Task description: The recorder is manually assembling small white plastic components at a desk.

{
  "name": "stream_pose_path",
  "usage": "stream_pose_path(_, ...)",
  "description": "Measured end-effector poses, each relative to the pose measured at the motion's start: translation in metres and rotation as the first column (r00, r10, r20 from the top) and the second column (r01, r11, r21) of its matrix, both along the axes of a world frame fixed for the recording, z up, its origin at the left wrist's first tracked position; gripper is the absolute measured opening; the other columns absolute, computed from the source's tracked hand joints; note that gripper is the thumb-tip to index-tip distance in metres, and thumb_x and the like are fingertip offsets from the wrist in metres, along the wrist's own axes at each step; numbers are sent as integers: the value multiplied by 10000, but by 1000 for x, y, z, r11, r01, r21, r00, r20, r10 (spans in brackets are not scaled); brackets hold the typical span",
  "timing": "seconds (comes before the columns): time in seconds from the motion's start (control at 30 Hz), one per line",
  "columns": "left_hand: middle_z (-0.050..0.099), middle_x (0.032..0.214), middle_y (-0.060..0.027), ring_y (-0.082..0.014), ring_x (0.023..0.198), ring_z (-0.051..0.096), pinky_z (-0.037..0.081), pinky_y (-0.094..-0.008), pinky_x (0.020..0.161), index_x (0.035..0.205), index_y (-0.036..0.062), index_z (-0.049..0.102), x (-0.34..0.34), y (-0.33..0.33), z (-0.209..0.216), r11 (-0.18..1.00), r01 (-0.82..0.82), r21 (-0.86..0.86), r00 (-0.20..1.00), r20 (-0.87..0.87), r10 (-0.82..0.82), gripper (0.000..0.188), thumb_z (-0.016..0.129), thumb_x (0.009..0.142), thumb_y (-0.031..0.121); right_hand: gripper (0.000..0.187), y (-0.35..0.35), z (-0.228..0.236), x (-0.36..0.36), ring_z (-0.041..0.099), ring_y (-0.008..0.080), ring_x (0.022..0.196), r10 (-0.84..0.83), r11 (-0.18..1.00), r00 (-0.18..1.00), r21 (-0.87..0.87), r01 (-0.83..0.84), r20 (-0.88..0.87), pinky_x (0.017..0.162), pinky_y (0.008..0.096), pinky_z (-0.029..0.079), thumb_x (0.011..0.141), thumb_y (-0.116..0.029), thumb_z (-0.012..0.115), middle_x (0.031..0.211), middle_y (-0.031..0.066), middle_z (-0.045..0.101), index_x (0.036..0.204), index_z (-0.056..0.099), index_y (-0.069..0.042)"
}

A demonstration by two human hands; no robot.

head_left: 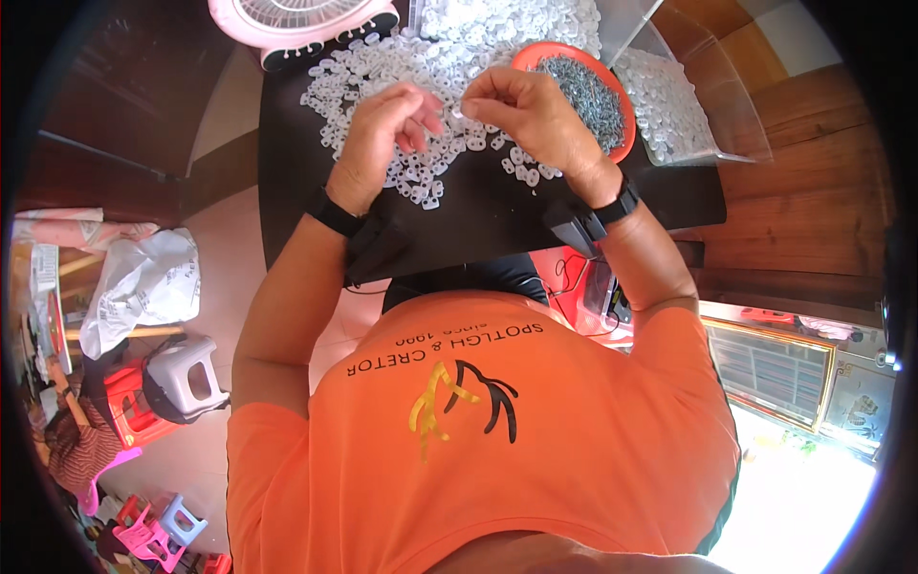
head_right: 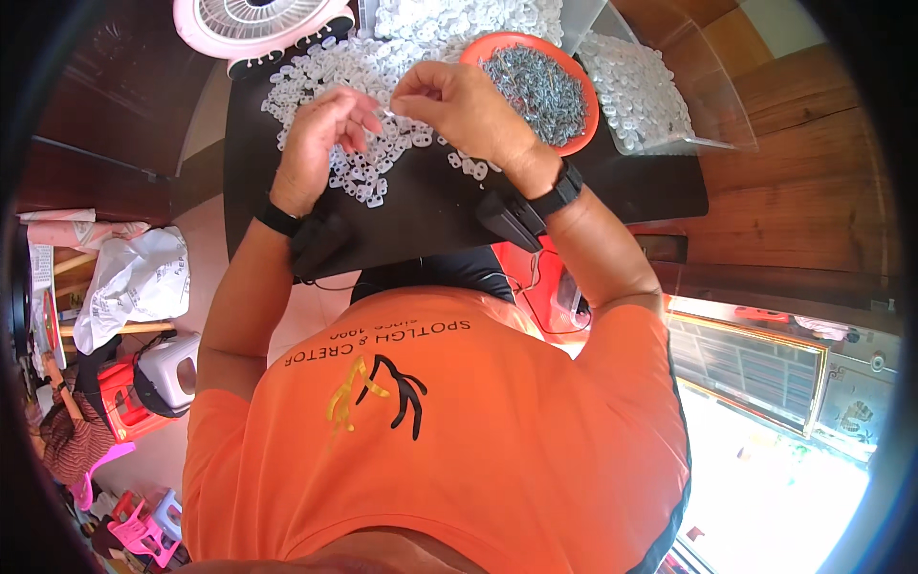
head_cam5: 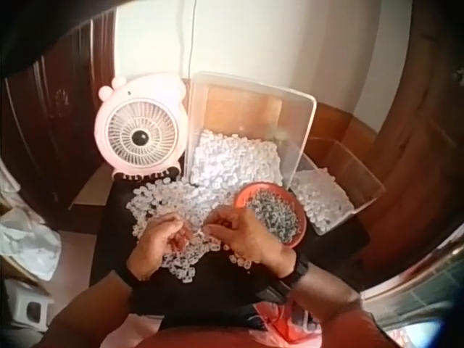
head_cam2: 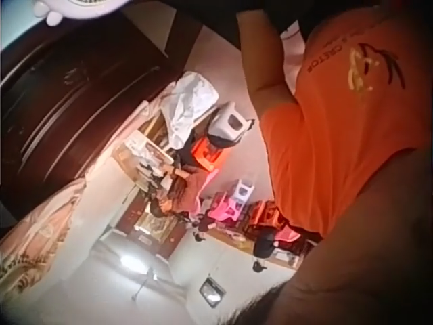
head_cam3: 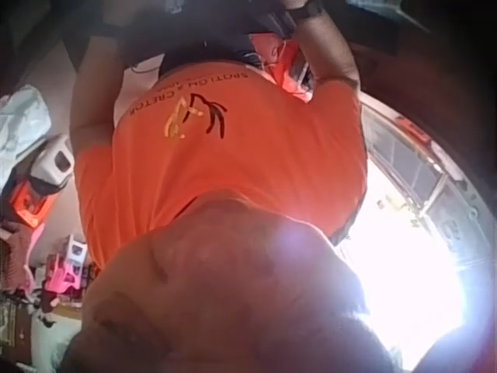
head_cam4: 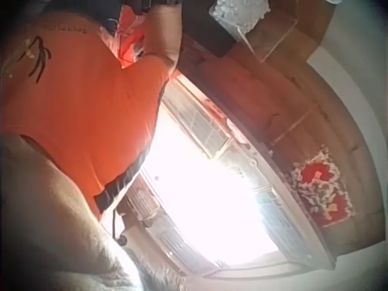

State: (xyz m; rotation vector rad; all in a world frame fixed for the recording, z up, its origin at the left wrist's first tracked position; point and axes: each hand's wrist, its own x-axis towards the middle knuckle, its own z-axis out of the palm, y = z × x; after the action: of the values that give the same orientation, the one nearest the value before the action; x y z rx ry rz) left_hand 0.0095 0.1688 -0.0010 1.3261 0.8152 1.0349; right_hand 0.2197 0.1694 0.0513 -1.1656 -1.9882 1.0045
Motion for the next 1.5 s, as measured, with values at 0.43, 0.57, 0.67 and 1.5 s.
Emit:
stream_pose_path(0.43, 539, 716, -22, -150, 624, 562, 424, -255, 587, 899, 77, 527, 2, -1, -9, 935, 213, -282, 880, 472, -58, 175, 461, 933, 235, 82, 16, -26, -33, 608, 98, 759, 43, 993, 966, 119, -13, -254, 677, 244, 496, 804, -40, 708, 841, 40, 622, 868, 660, -23)
stream_pose_path(0.57, 542, 720, -19, -145, 638, 562, 420, -250, 605, 892, 80, 527, 5, -1, -11, 951, 111, -289, 885, 463, 37, 162, 467, 932, 225, 161, 10, -27, -34, 646, 210, 725, 56, 934, 991, 356, -9, -122, 640, 302, 511, 743, -100, 753, 826, 71, 620, 837, 637, -37)
stream_pose_path(0.67, 563, 726, -22, -134, 646, 559, 416, -244, 618, 875, 82, 529, 9, -2, -10, 954, 76, -289, 904, 423, 56, 156, 476, 930, 218, 179, 11, -29, -34, 630, 271, 716, -22, 850, 999, 525, 38, -36, 627, 345, 507, 725, -134, 745, 810, 78, 614, 815, 615, -51)
stream_pose_path(1.5, 482, 599, 13, -80, 503, 413, 337, -213, 494, 747, 71, 555, -1, 2, 2, 952, -262, -158, 953, 111, 281, 189, 531, 885, 197, 95, 15, -41, -24, 559, 271, 872, -42, 809, 870, 528, -259, 491, 771, 372, 477, 764, -137, 659, 835, 63, 588, 814, 650, -56)
